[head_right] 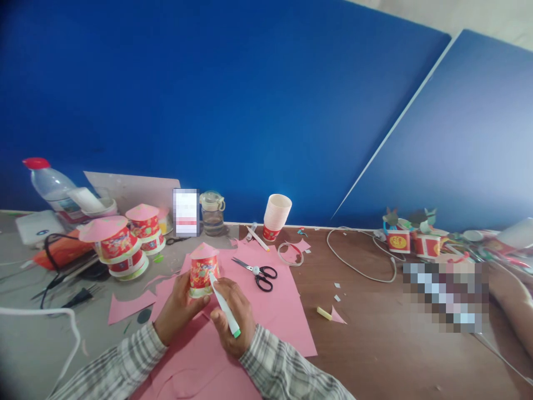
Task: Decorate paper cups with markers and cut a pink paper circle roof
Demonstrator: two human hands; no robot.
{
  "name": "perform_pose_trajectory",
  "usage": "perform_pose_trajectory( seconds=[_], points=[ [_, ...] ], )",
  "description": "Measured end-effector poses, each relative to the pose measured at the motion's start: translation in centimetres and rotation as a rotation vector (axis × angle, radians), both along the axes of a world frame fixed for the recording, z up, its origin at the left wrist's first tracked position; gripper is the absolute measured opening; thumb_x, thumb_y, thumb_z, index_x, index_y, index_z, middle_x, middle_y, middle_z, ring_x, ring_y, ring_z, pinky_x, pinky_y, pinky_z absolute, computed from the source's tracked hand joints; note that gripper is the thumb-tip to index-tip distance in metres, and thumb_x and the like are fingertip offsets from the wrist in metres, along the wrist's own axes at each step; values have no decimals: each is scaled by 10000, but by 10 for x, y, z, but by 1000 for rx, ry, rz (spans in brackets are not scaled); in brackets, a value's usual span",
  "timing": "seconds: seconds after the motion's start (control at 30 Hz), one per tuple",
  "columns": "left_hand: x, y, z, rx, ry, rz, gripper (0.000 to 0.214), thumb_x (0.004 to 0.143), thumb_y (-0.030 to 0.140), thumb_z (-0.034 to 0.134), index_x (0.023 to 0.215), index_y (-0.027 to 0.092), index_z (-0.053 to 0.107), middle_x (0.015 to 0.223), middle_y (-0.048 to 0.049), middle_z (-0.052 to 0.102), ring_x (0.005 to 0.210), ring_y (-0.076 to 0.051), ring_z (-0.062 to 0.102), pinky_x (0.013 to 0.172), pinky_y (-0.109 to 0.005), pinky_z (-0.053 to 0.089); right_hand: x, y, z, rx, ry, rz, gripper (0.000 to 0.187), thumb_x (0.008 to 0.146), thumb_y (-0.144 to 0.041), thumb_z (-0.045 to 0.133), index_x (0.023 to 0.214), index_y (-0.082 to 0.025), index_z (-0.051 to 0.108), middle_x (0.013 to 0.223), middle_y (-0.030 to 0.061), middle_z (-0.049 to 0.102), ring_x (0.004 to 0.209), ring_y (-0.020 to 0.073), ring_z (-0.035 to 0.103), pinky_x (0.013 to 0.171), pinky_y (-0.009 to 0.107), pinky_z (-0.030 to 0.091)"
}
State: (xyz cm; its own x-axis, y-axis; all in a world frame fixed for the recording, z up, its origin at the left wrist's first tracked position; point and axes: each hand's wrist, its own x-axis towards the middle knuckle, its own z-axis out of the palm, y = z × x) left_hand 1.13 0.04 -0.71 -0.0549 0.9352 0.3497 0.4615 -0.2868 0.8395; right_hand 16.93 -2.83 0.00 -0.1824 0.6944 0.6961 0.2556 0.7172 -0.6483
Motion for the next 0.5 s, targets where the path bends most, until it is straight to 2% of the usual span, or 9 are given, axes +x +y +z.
perform_pose_trajectory(
  seconds=[0.2,0.5],
  points=[
    [2,-3,4,-30,2,24,525,477,384,657,959,209,543,855,-66,582,830,-306,521,716,-475,454,-1,-1,5,14,3,49,333,861,-354,429,1134,-205,547,973,108,642,944,286,601,834,461,513],
    [2,-1,2,-31,2,43,545,465,392,664,961,209,528,853,-61,573,829,-307,516,718,-482,446,-1,-1,2,-45,-22,44,319,858,-330,441,1117,-182,554,991,112,632,952,274,587,846,436,503]
  ],
)
